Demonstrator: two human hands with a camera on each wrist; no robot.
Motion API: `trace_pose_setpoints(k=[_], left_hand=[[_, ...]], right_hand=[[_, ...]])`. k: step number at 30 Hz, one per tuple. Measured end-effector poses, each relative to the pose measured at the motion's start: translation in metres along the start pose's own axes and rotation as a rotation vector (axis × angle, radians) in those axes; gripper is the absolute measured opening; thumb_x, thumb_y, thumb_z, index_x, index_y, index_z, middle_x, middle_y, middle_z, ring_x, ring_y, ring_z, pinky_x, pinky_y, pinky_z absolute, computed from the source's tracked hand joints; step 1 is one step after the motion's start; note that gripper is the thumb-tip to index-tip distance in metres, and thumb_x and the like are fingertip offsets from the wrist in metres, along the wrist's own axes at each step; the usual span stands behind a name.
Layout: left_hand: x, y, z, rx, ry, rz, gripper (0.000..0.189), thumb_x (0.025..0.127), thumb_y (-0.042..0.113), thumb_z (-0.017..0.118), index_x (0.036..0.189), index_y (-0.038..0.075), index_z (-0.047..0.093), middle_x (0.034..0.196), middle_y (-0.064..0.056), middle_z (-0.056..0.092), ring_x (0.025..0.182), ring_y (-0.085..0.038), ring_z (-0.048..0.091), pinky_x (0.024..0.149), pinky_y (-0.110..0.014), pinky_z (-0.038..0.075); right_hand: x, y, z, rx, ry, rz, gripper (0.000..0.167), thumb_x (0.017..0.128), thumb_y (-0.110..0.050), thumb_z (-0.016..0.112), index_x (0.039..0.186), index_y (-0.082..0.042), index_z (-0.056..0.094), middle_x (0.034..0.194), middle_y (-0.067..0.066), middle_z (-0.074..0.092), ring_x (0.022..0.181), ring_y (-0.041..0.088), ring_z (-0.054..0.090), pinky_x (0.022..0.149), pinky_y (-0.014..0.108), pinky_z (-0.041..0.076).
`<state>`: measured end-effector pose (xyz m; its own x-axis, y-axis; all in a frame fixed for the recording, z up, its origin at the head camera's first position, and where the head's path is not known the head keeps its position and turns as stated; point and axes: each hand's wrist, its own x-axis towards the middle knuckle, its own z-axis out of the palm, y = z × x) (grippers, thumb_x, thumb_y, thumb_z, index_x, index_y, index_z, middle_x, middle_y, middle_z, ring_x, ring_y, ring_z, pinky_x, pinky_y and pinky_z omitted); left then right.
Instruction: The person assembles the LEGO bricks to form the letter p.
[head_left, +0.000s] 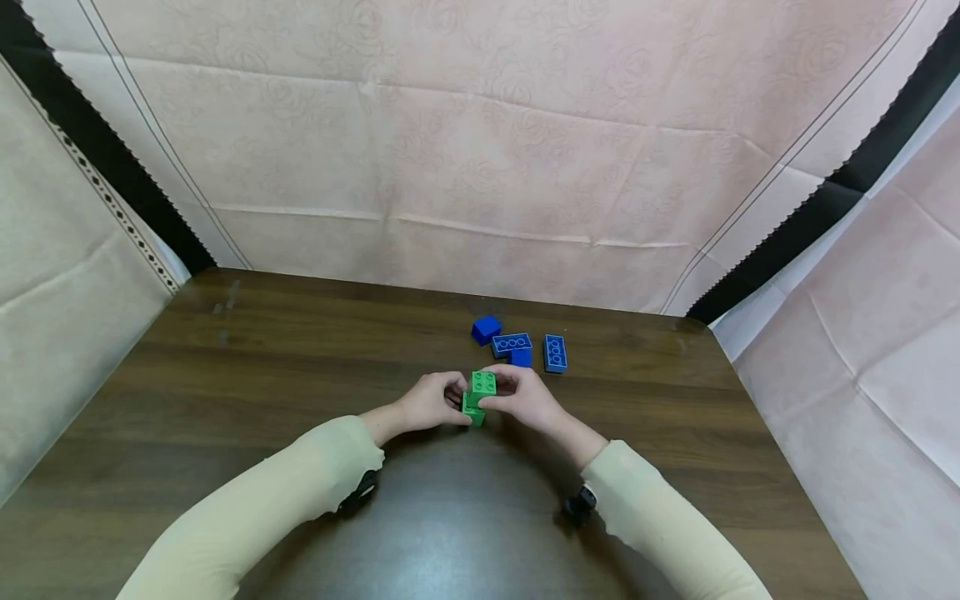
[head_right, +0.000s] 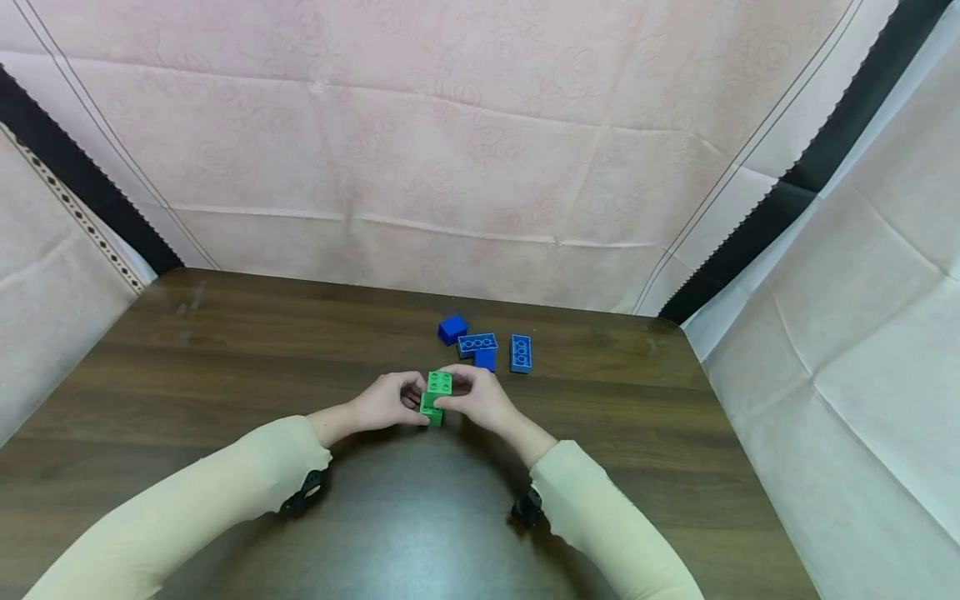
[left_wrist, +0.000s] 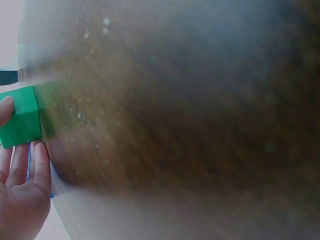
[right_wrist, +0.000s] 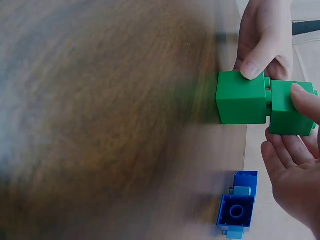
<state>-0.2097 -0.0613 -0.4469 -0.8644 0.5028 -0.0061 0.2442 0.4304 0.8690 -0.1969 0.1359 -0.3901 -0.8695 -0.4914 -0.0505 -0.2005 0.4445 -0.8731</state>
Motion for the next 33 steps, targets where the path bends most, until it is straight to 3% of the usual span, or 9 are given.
trace_pose_setpoints(k=[10,14,20,27,33], left_hand=[[0.002,-0.002,0.000,0.012,-0.005,-0.014,0.029,0.074,0.012,0.078,0.093,0.005,0.057,0.094,-0.007,0.065,0.087,-0.014,0.063,0.079,-0.029,0.054],[0.003,-0.002,0.000,0.006,-0.010,-0.010,0.028,0.074,0.012,0.078,0.093,0.005,0.058,0.094,-0.007,0.065,0.086,-0.014,0.063,0.079,-0.029,0.054],[0.004,-0.002,-0.001,-0.001,-0.009,0.007,0.028,0.074,0.012,0.078,0.092,0.004,0.058,0.094,-0.008,0.065,0.086,-0.014,0.063,0.079,-0.029,0.054],[0.003,-0.002,-0.001,0.000,-0.003,0.008,0.028,0.074,0.012,0.079,0.092,0.005,0.058,0.095,-0.008,0.066,0.087,-0.015,0.063,0.080,-0.029,0.054],[0.003,-0.002,0.000,-0.004,-0.007,0.006,0.028,0.074,0.012,0.078,0.092,0.004,0.058,0.094,-0.008,0.066,0.086,-0.014,0.063,0.079,-0.029,0.054]], right_hand=[[-0.005,-0.004,0.006,-0.041,-0.002,-0.007,0.034,0.086,-0.006,0.066,0.118,0.002,0.058,0.113,0.020,0.063,0.105,0.033,0.060,0.093,0.043,0.049],[0.002,0.012,0.008,-0.047,0.015,-0.005,0.036,0.084,-0.006,0.068,0.118,0.001,0.059,0.114,0.020,0.063,0.107,0.034,0.059,0.095,0.048,0.047],[0.008,0.028,0.008,-0.082,0.032,-0.032,0.037,0.083,-0.013,0.070,0.117,-0.005,0.061,0.114,0.015,0.064,0.107,0.029,0.060,0.094,0.044,0.048],[0.008,0.025,0.007,-0.180,0.007,-0.101,0.035,0.084,-0.019,0.070,0.115,-0.007,0.061,0.111,0.011,0.066,0.104,0.025,0.062,0.091,0.041,0.050],[0.009,0.022,0.008,-0.234,-0.009,-0.098,0.032,0.084,-0.019,0.070,0.114,-0.008,0.062,0.108,0.008,0.067,0.102,0.023,0.062,0.090,0.040,0.051]])
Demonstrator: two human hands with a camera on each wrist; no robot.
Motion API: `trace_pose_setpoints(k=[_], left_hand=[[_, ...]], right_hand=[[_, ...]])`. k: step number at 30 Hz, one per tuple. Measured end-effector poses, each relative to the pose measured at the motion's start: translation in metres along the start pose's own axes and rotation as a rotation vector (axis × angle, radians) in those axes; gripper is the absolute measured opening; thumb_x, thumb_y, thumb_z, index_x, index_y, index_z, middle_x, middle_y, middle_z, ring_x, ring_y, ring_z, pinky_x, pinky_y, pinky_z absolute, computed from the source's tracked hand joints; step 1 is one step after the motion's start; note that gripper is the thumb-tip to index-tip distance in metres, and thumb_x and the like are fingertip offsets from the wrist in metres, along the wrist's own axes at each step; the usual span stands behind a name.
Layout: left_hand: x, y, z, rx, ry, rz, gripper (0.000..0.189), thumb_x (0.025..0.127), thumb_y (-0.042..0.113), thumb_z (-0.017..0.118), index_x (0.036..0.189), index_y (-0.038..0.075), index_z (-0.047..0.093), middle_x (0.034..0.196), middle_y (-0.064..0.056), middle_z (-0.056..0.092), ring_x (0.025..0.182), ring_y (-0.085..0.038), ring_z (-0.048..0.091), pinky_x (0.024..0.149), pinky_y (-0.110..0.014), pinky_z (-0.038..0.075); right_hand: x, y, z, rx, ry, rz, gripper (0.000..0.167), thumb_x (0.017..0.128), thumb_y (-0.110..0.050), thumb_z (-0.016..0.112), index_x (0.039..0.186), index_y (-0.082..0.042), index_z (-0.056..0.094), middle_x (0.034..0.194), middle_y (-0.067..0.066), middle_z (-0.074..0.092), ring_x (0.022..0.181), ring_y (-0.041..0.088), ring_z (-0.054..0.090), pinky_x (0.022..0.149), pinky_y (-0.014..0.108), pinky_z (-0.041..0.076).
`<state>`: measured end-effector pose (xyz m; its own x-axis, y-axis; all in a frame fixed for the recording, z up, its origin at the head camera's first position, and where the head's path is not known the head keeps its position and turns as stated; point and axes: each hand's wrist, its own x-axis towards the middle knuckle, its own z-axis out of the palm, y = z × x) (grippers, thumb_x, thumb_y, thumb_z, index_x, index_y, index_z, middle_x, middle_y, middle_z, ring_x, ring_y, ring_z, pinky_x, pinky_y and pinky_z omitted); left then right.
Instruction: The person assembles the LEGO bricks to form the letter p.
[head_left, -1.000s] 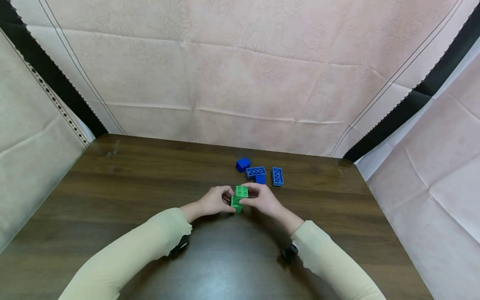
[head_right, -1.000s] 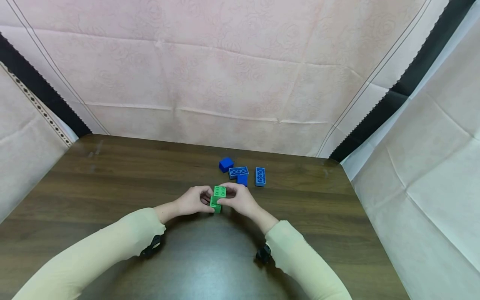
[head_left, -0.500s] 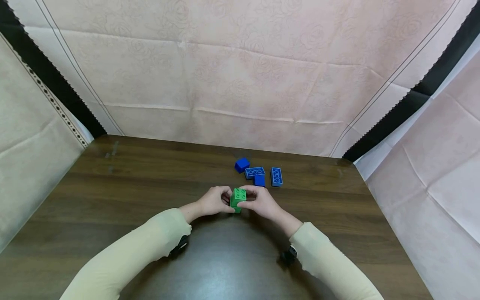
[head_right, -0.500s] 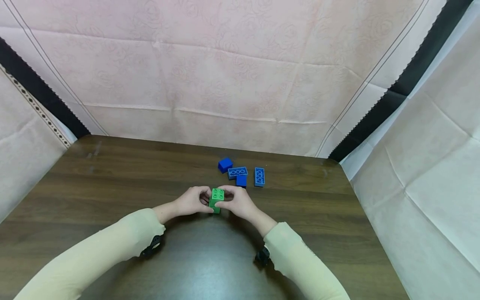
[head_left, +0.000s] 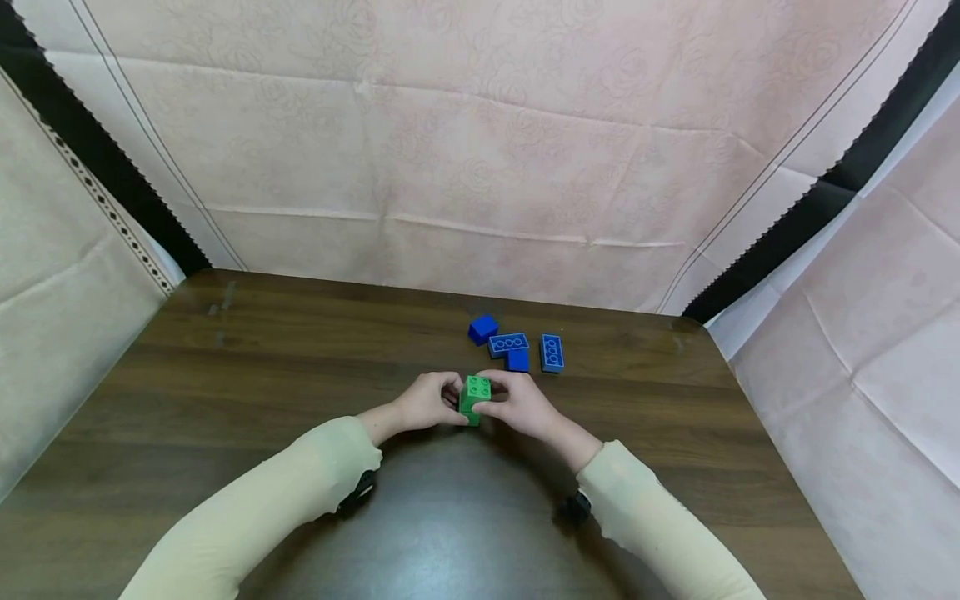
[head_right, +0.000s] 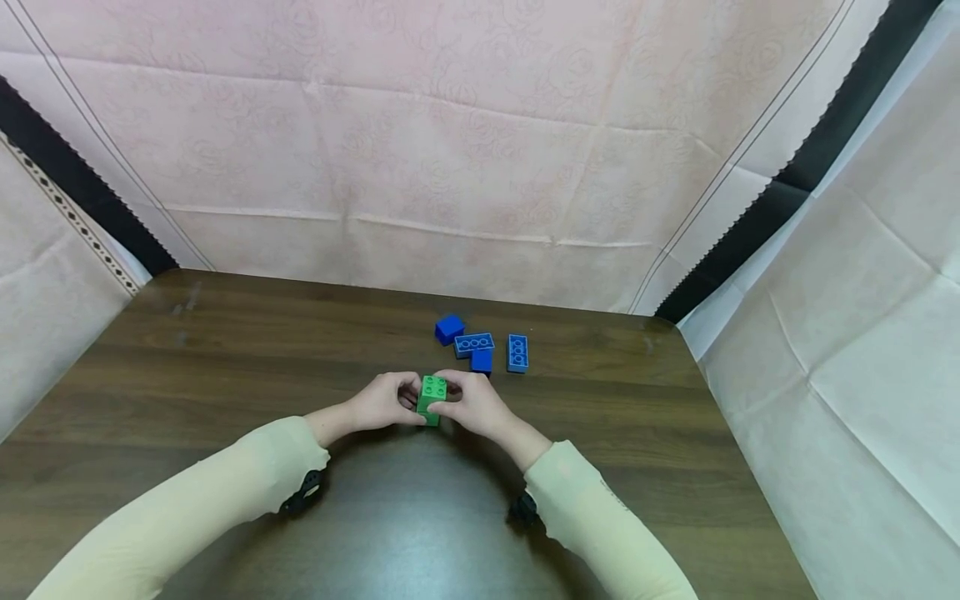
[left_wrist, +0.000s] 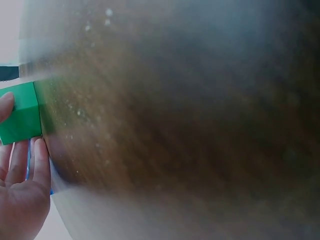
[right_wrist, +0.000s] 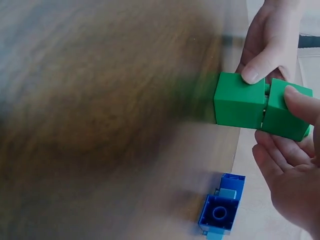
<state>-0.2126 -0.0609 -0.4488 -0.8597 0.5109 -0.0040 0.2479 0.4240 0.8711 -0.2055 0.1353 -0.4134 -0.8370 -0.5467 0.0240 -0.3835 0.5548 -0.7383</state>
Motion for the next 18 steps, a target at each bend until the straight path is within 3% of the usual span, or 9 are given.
trace_pose_setpoints(k=[10,18], left_hand=[[0.000,-0.001,-0.001,0.012,0.002,0.010,0.028,0.074,0.012,0.078,0.092,0.004,0.058,0.094,-0.008,0.066,0.086,-0.014,0.063,0.080,-0.029,0.054],[0.000,-0.002,0.001,0.005,0.007,0.010,0.028,0.075,0.011,0.078,0.093,0.004,0.058,0.095,-0.008,0.066,0.088,-0.014,0.062,0.080,-0.029,0.054]], right_hand=[[0.002,-0.003,0.004,-0.074,0.006,-0.002,0.031,0.083,-0.018,0.071,0.112,-0.010,0.062,0.106,0.006,0.067,0.101,0.023,0.062,0.089,0.040,0.051],[-0.001,0.006,0.003,0.020,0.012,-0.006,0.038,0.083,-0.022,0.071,0.118,-0.010,0.059,0.113,0.007,0.065,0.103,0.024,0.059,0.092,0.042,0.049]])
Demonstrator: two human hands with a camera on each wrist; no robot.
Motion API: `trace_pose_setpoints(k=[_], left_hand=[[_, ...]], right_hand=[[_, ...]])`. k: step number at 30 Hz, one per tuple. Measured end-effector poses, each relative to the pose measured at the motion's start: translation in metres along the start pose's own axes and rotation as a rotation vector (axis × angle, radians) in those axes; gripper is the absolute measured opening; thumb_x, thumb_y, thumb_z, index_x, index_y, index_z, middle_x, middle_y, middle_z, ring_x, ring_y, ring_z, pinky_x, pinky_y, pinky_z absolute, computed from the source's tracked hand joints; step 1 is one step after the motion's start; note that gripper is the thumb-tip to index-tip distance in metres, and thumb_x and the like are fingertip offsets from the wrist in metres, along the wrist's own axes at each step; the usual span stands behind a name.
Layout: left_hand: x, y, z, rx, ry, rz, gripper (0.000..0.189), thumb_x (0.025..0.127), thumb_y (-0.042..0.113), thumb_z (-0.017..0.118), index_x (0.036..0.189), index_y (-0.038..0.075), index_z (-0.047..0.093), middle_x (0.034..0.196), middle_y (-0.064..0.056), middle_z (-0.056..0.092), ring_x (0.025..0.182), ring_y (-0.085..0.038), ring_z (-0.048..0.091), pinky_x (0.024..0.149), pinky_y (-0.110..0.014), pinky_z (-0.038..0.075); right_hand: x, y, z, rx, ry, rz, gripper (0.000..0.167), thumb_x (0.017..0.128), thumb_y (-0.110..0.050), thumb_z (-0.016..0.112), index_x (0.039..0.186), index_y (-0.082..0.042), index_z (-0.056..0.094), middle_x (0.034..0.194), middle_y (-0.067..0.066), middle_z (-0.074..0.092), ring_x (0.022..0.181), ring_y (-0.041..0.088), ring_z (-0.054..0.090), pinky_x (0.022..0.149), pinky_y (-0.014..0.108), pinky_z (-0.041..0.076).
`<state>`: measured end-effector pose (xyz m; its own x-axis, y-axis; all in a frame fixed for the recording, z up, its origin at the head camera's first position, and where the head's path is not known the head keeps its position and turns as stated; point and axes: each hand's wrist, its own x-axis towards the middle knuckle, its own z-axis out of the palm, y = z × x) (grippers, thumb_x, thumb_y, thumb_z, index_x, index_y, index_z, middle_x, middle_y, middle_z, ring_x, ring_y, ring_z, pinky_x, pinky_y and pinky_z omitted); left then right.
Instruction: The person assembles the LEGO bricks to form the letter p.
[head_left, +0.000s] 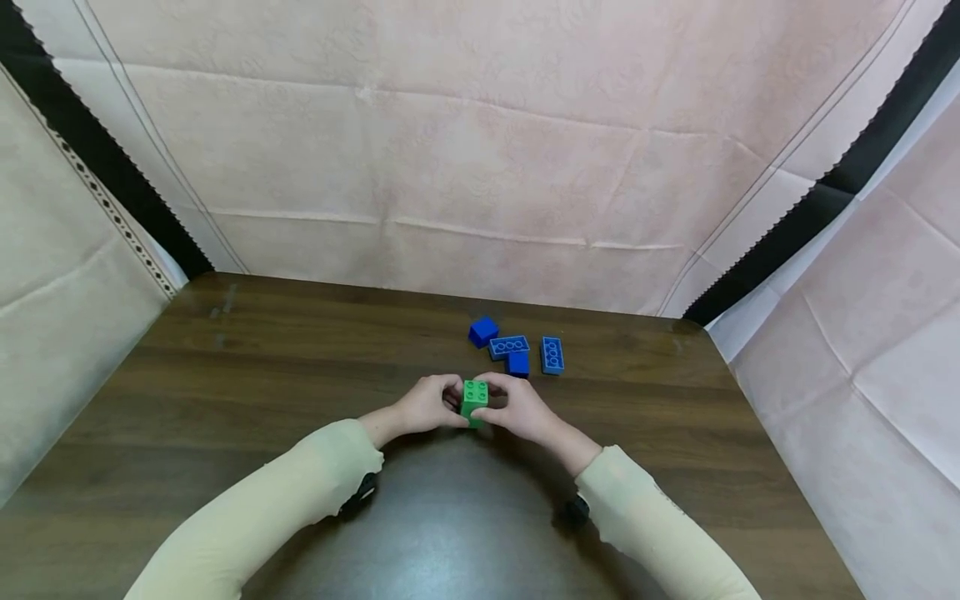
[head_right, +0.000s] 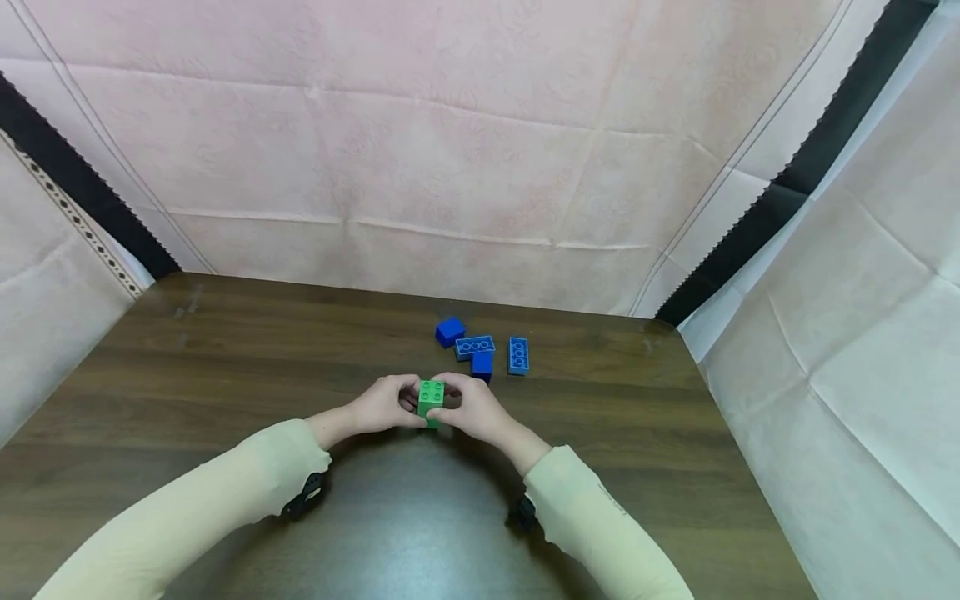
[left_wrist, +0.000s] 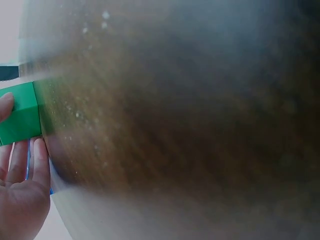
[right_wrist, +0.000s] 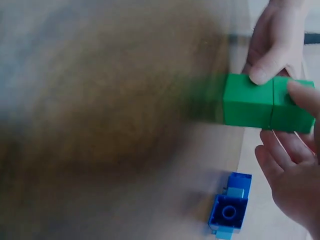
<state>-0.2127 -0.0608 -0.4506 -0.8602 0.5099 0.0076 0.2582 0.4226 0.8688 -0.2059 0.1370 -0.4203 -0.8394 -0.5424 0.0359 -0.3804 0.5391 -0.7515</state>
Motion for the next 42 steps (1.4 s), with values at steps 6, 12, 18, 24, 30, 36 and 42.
trace_pose_setpoints(k=[6,12,18,24,30,36,42], left_hand=[[0.001,0.000,0.002,0.006,0.001,-0.003,0.027,0.075,0.010,0.077,0.094,0.004,0.058,0.095,-0.008,0.066,0.088,-0.014,0.063,0.080,-0.028,0.054],[0.000,0.000,0.001,0.011,0.002,0.002,0.027,0.075,0.010,0.077,0.093,0.005,0.058,0.095,-0.008,0.066,0.087,-0.015,0.063,0.080,-0.029,0.054],[-0.001,0.000,-0.001,0.019,0.007,0.006,0.027,0.075,0.010,0.077,0.092,0.005,0.058,0.095,-0.008,0.066,0.087,-0.015,0.063,0.079,-0.028,0.054],[-0.004,-0.001,-0.002,0.022,0.013,0.000,0.028,0.075,0.011,0.077,0.093,0.005,0.057,0.094,-0.008,0.065,0.087,-0.014,0.062,0.079,-0.028,0.054],[-0.005,-0.002,-0.001,0.025,0.015,-0.006,0.028,0.074,0.011,0.078,0.093,0.005,0.057,0.093,-0.007,0.065,0.086,-0.013,0.061,0.078,-0.028,0.054],[-0.003,0.000,0.003,0.037,0.001,-0.006,0.029,0.075,0.011,0.077,0.092,0.005,0.055,0.093,-0.007,0.064,0.086,-0.013,0.060,0.078,-0.028,0.053],[-0.004,0.005,0.003,0.034,0.003,-0.026,0.029,0.076,0.011,0.076,0.095,0.005,0.055,0.094,-0.007,0.063,0.086,-0.014,0.059,0.080,-0.030,0.053]], right_hand=[[0.001,0.001,-0.004,0.097,0.050,-0.018,0.042,0.083,-0.024,0.071,0.119,-0.007,0.060,0.118,0.010,0.063,0.107,0.025,0.059,0.093,0.045,0.049],[0.004,0.001,-0.003,0.096,0.054,-0.054,0.031,0.083,-0.023,0.072,0.110,-0.010,0.066,0.111,0.007,0.067,0.105,0.022,0.060,0.094,0.046,0.048],[0.006,-0.003,-0.004,0.076,0.031,-0.046,0.031,0.083,-0.023,0.071,0.111,-0.009,0.066,0.110,0.008,0.067,0.104,0.022,0.060,0.094,0.045,0.048],[0.008,-0.001,-0.002,0.068,0.020,-0.044,0.032,0.084,-0.025,0.070,0.111,-0.010,0.066,0.109,0.006,0.068,0.103,0.020,0.060,0.093,0.042,0.049],[0.006,0.000,-0.001,0.076,0.013,-0.022,0.035,0.083,-0.028,0.070,0.114,-0.012,0.065,0.112,0.005,0.067,0.104,0.019,0.060,0.093,0.038,0.049],[0.002,0.008,-0.006,0.161,-0.039,0.008,0.037,0.085,-0.024,0.069,0.119,-0.011,0.062,0.118,0.008,0.064,0.108,0.022,0.059,0.094,0.037,0.049],[-0.002,0.014,-0.010,0.205,-0.062,0.023,0.037,0.086,-0.019,0.068,0.121,-0.008,0.060,0.115,0.011,0.063,0.106,0.025,0.059,0.096,0.042,0.047]])
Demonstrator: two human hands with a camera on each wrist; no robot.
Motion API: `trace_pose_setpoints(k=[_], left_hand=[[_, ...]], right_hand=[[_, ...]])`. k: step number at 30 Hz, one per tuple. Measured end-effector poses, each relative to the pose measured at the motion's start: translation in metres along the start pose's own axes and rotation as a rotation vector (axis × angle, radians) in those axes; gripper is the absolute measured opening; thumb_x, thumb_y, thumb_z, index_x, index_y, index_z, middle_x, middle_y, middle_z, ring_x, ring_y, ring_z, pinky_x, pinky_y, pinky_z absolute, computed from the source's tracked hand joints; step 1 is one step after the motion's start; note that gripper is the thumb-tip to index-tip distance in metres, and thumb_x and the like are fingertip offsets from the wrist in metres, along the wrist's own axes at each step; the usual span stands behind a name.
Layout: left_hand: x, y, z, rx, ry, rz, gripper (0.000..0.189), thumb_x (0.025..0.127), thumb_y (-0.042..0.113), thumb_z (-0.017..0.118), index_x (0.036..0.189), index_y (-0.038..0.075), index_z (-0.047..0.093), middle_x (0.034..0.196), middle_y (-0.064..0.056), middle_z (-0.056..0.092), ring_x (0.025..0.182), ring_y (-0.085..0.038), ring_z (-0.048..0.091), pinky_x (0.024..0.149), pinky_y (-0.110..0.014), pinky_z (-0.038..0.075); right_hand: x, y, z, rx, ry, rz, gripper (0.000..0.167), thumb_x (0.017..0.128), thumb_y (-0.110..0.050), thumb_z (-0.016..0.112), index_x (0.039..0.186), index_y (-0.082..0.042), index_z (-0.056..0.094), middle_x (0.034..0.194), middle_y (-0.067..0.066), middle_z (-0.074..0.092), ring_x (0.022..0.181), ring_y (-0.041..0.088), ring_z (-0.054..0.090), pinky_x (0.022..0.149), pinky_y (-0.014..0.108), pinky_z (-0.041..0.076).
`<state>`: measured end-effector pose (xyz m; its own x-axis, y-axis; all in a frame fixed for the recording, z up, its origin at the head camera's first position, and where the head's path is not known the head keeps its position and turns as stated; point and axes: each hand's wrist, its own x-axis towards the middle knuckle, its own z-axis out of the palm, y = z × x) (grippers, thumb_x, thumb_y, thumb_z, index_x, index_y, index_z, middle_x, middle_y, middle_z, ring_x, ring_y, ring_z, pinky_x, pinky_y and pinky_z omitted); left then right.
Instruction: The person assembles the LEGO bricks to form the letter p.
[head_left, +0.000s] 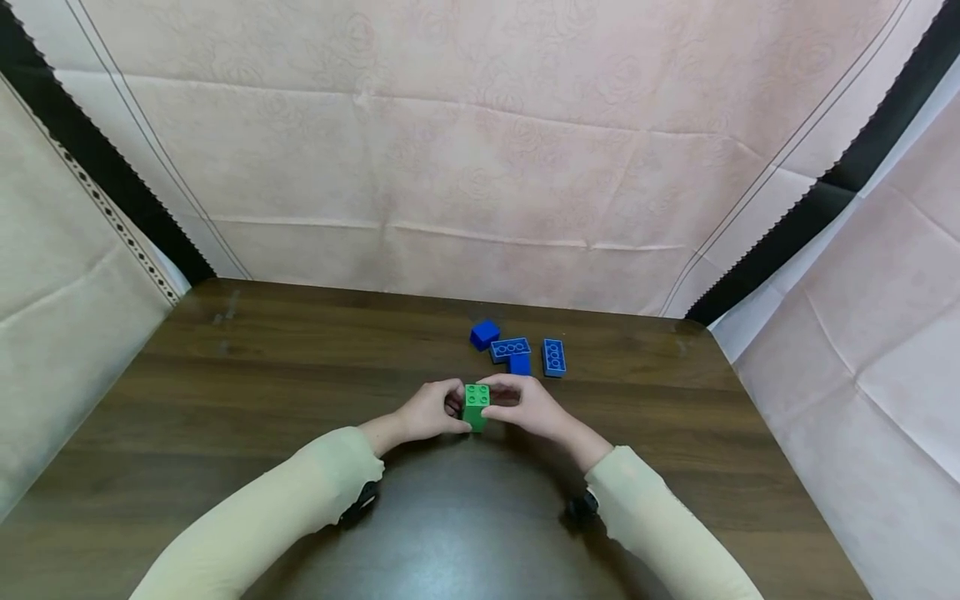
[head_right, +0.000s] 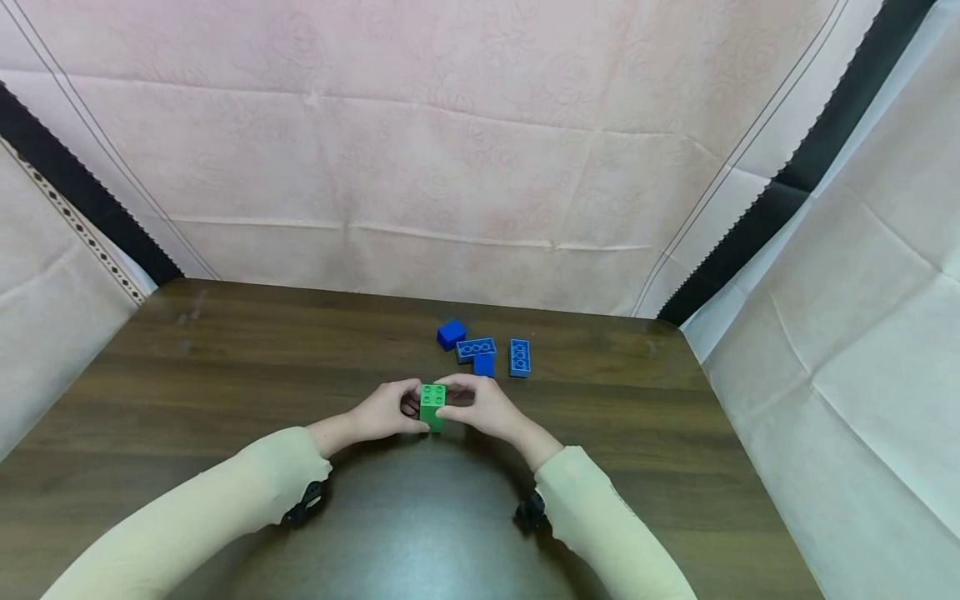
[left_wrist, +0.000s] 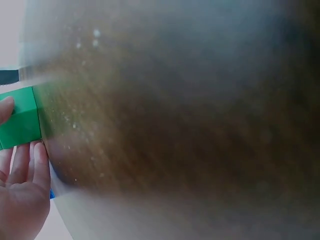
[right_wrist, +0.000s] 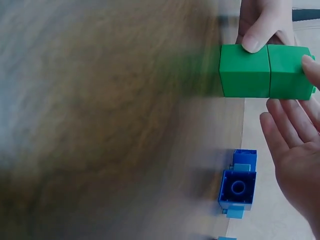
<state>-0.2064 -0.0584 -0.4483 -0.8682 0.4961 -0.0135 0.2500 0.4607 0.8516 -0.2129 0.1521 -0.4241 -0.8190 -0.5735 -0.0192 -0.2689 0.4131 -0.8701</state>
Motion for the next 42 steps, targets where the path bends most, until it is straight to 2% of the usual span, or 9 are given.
trace_pose_setpoints(k=[4,12,20,24,28,30,34,37,42], left_hand=[[-0.001,0.001,0.000,0.016,-0.001,-0.002,0.030,0.077,0.012,0.076,0.097,0.005,0.055,0.095,-0.007,0.063,0.087,-0.014,0.059,0.080,-0.031,0.053],[-0.001,0.000,-0.002,0.084,-0.018,0.052,0.037,0.078,0.024,0.076,0.105,0.007,0.055,0.097,-0.003,0.065,0.087,-0.011,0.060,0.080,-0.029,0.052],[-0.004,0.005,-0.005,0.048,0.055,0.107,0.027,0.080,0.019,0.074,0.098,0.009,0.056,0.095,-0.005,0.067,0.086,-0.013,0.062,0.079,-0.029,0.053],[-0.002,0.005,-0.005,0.055,0.060,0.111,0.026,0.079,0.019,0.075,0.093,0.009,0.055,0.093,-0.005,0.066,0.084,-0.012,0.061,0.077,-0.027,0.053],[-0.001,0.004,-0.005,0.070,0.059,0.095,0.027,0.078,0.020,0.076,0.090,0.010,0.053,0.093,-0.005,0.065,0.084,-0.012,0.060,0.077,-0.027,0.052],[-0.001,0.005,-0.006,0.066,0.053,0.080,0.028,0.078,0.020,0.077,0.089,0.011,0.053,0.093,-0.004,0.064,0.084,-0.012,0.060,0.077,-0.026,0.052],[0.000,0.004,-0.007,0.058,0.039,0.076,0.028,0.077,0.020,0.077,0.089,0.010,0.053,0.093,-0.005,0.064,0.084,-0.012,0.059,0.076,-0.027,0.053],[0.000,0.004,-0.007,0.059,0.034,0.075,0.028,0.078,0.020,0.076,0.089,0.009,0.053,0.094,-0.005,0.063,0.085,-0.012,0.060,0.077,-0.028,0.053],[0.001,0.004,-0.007,0.064,0.026,0.070,0.029,0.078,0.021,0.076,0.089,0.011,0.051,0.095,-0.004,0.063,0.086,-0.013,0.059,0.078,-0.029,0.052]], right_hand=[[-0.001,0.000,0.000,-0.019,0.012,0.001,0.037,0.085,-0.022,0.069,0.119,-0.010,0.060,0.112,0.008,0.065,0.101,0.021,0.060,0.094,0.039,0.049],[-0.001,0.000,0.000,-0.055,0.030,-0.004,0.036,0.085,-0.022,0.069,0.118,-0.010,0.061,0.107,0.006,0.065,0.097,0.018,0.059,0.089,0.032,0.050],[-0.001,-0.002,-0.002,-0.054,0.033,-0.019,0.050,0.085,-0.019,0.070,0.129,-0.004,0.051,0.111,0.012,0.063,0.101,0.024,0.059,0.090,0.039,0.050],[-0.003,-0.001,-0.012,-0.055,0.082,-0.027,0.050,0.084,-0.011,0.069,0.130,-0.001,0.049,0.114,0.017,0.062,0.104,0.029,0.059,0.092,0.043,0.049],[-0.004,0.001,-0.029,-0.043,0.178,-0.006,0.044,0.085,-0.008,0.067,0.126,0.001,0.053,0.116,0.023,0.061,0.105,0.031,0.058,0.092,0.044,0.047],[-0.004,0.003,-0.038,-0.047,0.247,0.033,0.041,0.086,-0.009,0.066,0.124,0.002,0.054,0.115,0.023,0.061,0.103,0.030,0.059,0.090,0.039,0.048],[-0.002,0.008,-0.057,-0.036,0.433,0.188,0.037,0.088,-0.014,0.065,0.120,0.002,0.057,0.111,0.021,0.063,0.096,0.022,0.060,0.082,0.028,0.051],[0.001,0.013,-0.070,0.045,0.538,0.321,0.040,0.088,-0.018,0.064,0.122,0.001,0.055,0.108,0.016,0.061,0.093,0.020,0.060,0.086,0.035,0.052],[0.003,0.024,-0.083,0.155,0.605,0.450,0.048,0.090,-0.022,0.063,0.129,0.001,0.048,0.112,0.012,0.055,0.100,0.025,0.057,0.096,0.044,0.047]])
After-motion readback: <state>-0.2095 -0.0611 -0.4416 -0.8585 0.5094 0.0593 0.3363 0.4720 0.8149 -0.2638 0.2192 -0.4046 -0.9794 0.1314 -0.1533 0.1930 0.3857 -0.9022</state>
